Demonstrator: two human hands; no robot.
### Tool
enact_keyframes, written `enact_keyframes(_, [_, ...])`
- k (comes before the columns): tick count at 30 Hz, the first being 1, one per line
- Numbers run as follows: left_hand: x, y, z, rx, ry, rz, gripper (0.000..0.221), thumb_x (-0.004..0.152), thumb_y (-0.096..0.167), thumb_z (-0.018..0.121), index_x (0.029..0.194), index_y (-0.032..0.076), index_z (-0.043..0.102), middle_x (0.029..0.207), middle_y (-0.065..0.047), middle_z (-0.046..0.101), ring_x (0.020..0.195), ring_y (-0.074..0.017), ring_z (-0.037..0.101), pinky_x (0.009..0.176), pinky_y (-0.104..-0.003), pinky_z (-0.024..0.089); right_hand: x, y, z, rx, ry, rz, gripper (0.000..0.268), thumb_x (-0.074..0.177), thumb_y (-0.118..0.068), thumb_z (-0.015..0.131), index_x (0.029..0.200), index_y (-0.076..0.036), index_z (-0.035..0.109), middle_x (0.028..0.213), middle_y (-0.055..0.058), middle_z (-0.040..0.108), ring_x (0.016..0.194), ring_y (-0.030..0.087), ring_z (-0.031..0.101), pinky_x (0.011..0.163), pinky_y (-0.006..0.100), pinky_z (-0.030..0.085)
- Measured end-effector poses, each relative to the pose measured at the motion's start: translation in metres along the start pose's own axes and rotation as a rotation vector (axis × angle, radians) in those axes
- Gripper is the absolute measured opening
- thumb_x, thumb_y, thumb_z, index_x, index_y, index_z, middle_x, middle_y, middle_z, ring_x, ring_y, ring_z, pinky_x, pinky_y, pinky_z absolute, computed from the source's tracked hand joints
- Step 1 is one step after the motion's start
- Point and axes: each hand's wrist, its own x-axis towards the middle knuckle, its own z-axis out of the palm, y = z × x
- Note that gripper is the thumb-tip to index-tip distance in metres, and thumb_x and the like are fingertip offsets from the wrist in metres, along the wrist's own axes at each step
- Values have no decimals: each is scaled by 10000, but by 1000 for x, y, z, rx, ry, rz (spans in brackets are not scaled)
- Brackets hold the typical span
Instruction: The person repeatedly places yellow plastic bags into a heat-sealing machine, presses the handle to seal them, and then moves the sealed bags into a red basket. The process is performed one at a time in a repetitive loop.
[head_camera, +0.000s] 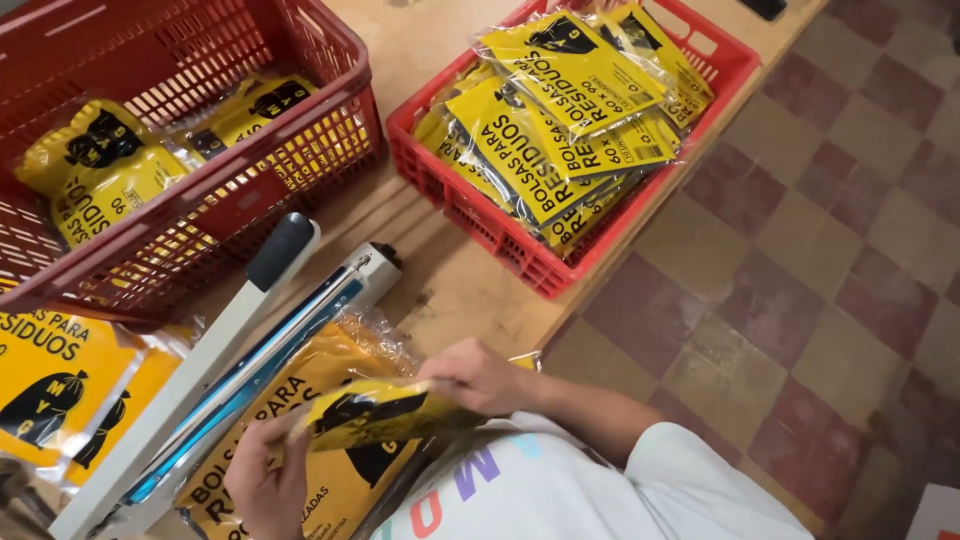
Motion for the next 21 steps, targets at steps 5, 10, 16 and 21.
enact_keyframes(5, [-1, -5, 5, -25, 59, 17, 31, 967, -27, 614, 947, -24, 637, 760, -98, 596, 600, -142, 476, 520, -256, 367, 9, -6, -79, -139, 47, 105, 310, 1073, -234, 399, 879, -104, 603, 692, -26, 561, 589, 86, 562, 483, 214, 428])
enact_keyframes(10, [-2, 0, 6, -20, 152, 21, 61, 973, -72, 599, 962, -70, 659, 812, -160, 685, 714, -196, 666, 609, -249, 522, 35, -24, -207, -147, 108, 381, 338, 1023, -387, 496, 1123, -122, 682, 979, 18, 693, 895, 138, 682, 807, 295, 562])
enact_keyframes(16, [-25, -24, 19, -7, 82, -343, 121, 929, 83, 636, 968, 19, 732, 839, -90, 738, 721, -153, 678, 603, -232, 543, 63, 12, -311, -1221, 444, 519, 278, 1024, -100, 496, 1274, 7, 551, 1131, 200, 650, 948, 396, 620, 697, 548, 450])
enact_keyframes(21, [-5, -17, 32, 101, -156, -739, 163, 947, 209, 621, 978, 100, 739, 925, -14, 765, 806, -147, 696, 735, -272, 555, 124, 7, -242, -800, 298, 654, 426, 958, -126, 576, 1354, 15, 507, 1283, 177, 572, 1140, 283, 565, 955, 440, 488])
